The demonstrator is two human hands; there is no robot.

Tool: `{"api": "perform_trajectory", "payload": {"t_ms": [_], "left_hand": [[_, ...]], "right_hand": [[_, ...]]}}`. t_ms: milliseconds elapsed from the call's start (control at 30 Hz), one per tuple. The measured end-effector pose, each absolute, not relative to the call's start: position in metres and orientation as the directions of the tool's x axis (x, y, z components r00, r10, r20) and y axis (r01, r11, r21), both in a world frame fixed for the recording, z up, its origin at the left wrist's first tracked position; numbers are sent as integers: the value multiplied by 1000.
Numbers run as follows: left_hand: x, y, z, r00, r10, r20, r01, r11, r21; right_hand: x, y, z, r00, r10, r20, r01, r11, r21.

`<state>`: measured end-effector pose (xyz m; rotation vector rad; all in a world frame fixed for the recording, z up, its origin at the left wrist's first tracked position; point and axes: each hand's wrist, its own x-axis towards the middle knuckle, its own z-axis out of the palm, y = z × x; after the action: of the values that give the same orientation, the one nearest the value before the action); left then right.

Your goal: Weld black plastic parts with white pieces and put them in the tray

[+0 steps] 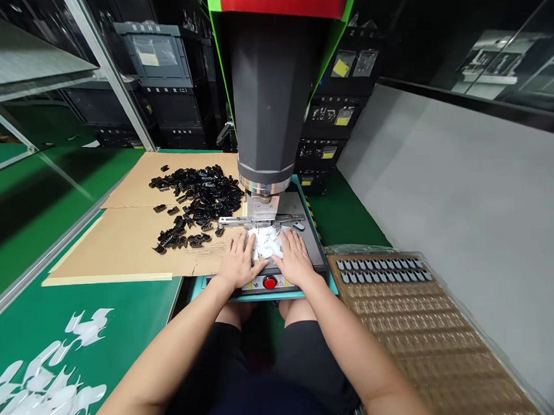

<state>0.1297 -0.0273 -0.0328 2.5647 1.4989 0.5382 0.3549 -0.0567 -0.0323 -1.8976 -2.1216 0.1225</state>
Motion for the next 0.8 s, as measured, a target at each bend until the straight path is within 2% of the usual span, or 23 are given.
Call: {"api": "perform_trajectory", "payload": {"t_ms": [200, 267, 400, 800], "left_hand": [[133, -14, -35, 439, 863, 251, 805, -501, 317], [132, -13, -35, 449, 857, 253, 794, -512, 328], [132, -11, -34, 456, 862, 221, 794, -507, 335], [134, -5, -39, 458, 859, 229, 786, -512, 347]], "right_hand": [[345, -43, -27, -139, 956, 258, 937, 211, -279], [347, -36, -24, -92, 954, 285, 938, 179, -297], [349, -26, -21, 1, 977, 212, 943, 70, -325], [346, -43, -27, -57, 963, 263, 920, 152, -361]]}}
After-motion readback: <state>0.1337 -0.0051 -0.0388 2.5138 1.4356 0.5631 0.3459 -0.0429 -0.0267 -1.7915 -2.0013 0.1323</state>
